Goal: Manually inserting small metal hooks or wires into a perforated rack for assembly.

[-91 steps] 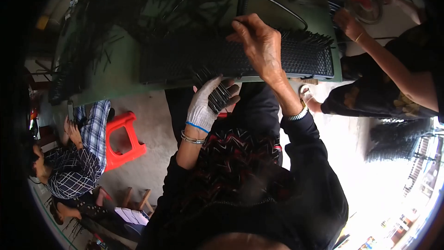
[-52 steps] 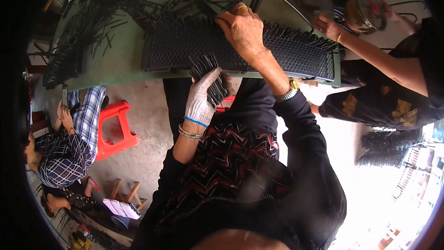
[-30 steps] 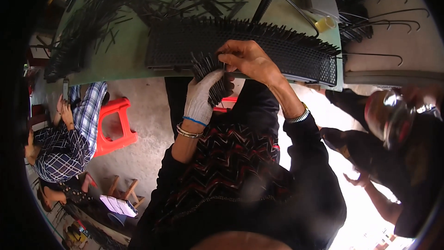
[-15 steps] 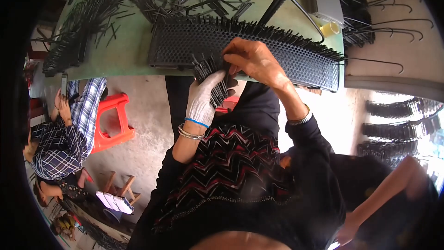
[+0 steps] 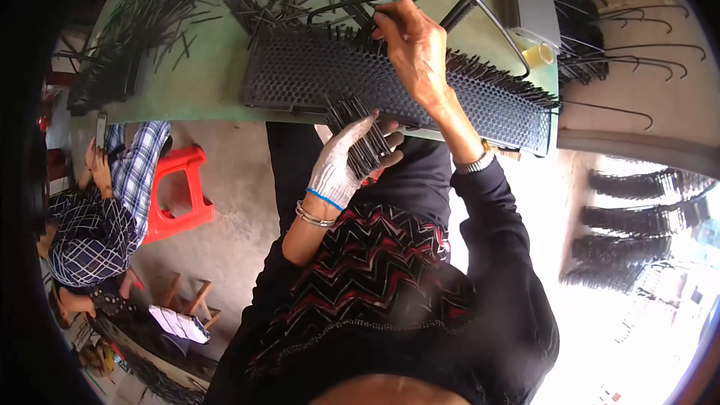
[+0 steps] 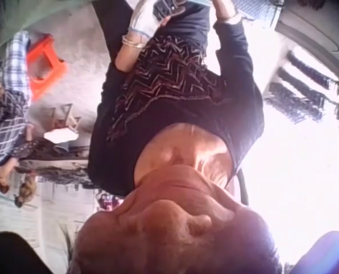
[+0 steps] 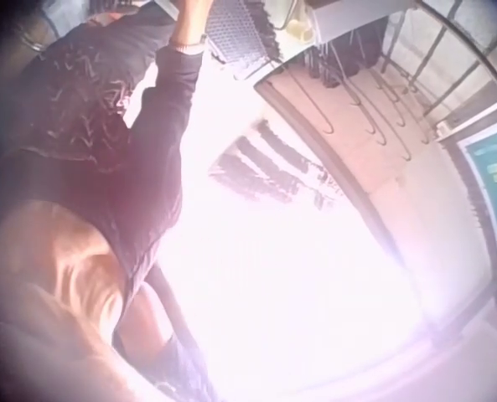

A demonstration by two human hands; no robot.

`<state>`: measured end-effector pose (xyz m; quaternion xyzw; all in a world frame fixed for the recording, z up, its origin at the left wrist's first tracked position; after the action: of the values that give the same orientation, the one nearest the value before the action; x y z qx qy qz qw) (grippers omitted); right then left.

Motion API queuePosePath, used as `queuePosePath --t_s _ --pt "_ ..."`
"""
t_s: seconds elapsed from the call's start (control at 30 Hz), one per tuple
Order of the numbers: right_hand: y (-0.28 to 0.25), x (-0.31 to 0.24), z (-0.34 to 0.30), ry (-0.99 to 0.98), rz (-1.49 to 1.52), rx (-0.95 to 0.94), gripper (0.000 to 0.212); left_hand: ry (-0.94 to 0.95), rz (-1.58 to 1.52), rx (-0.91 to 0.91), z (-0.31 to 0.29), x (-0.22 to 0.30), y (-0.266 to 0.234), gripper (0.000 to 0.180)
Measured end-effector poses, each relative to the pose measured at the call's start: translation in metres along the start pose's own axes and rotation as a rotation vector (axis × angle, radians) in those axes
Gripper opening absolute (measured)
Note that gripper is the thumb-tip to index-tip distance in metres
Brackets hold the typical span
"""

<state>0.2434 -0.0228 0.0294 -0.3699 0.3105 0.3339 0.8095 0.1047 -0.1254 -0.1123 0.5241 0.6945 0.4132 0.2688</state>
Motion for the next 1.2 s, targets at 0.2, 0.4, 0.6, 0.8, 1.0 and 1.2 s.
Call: queuePosePath --t_s 0.2,0.4,0.6,0.8,1.0,1.2 --pt "0.012 0.009 0.003 -0.037 -0.072 -0.046 0.011 -0.020 -0.004 0.039 -0.002 0.000 -0.002 0.021" --pt "0.012 0.000 0.005 -0.072 -0.142 -0.062 0.010 0.013 0.052 0.066 -0.007 0.004 0.000 0.025" --pt "0.013 -0.007 0.007 -0.090 -0.252 -0.113 0.012 0.039 0.028 0.090 -0.009 0.006 -0.005 0.022" --pt "0.014 -0.004 0.010 -0.208 -0.334 -0.175 0.013 0.088 0.077 0.189 -0.016 0.013 -0.005 0.020" --pt "0.032 -0.013 0.007 -0.315 -0.326 -0.286 0.013 0.128 0.101 0.215 -0.020 0.018 -0.004 0.019" --pt "0.035 -0.020 0.008 -0.359 -0.459 -0.286 0.015 0.159 0.080 0.202 -0.018 0.021 -0.004 0.016"
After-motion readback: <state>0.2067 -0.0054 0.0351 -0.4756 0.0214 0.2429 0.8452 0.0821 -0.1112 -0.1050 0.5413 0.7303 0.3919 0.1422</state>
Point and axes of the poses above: each hand's wrist, its own z-axis towards the middle knuckle, its own y-axis out of the palm, x = y × z, the point moved 10 cm from there along z, towards the middle knuckle, and after that the axes turned 12 degrees about -y, right-handed, at the moved point
